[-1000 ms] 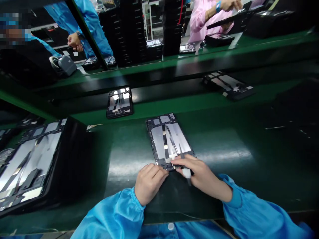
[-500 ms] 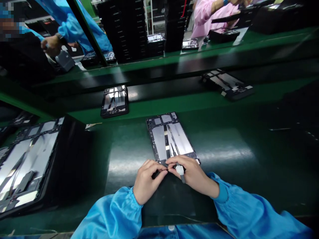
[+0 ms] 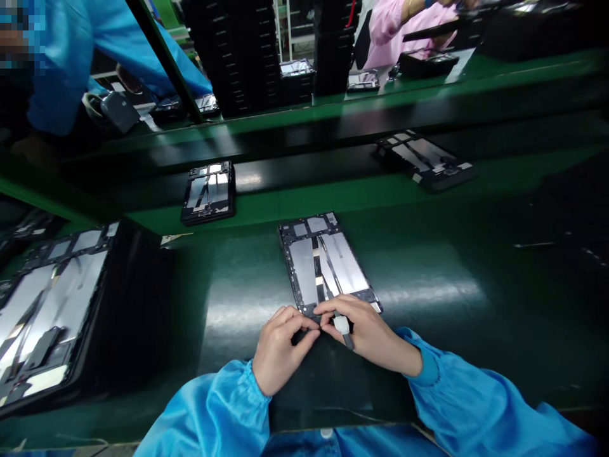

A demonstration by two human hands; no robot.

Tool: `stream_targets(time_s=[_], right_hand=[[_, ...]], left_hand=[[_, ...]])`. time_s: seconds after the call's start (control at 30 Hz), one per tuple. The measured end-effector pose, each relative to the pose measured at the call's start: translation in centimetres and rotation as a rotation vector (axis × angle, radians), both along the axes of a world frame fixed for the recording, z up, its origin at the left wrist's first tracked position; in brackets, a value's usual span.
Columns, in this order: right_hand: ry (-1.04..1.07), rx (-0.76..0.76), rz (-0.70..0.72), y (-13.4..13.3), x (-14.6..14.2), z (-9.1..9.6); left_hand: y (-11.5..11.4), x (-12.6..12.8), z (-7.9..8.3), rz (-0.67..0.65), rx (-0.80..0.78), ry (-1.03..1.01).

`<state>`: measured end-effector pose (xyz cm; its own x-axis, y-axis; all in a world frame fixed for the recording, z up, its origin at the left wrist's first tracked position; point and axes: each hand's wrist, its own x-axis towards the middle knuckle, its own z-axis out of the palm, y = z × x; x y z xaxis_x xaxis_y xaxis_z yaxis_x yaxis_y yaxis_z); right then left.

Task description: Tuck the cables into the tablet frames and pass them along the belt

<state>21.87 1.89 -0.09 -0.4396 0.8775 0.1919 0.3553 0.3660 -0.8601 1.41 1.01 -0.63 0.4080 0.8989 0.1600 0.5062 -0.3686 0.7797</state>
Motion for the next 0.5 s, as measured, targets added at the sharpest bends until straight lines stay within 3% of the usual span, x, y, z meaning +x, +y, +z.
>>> stream_targets(time_s=[0.13, 0.33, 0.5], right_hand=[[-0.014, 0.014, 0.006, 0.0, -0.1, 0.0], [-0.050, 0.105, -0.028, -0.1, -0.4, -0.6], [-0.055, 0.112, -0.019, -0.3, -0.3, -0.8]], left_hand=[[0.0, 0.0, -0.1, -0.018, 0.114, 0.071], [-0.8, -0.9, 0.0, -0.105, 0.599, 0.424], [-0.7, -2.3, -0.1, -0.205, 0.692, 0.471]])
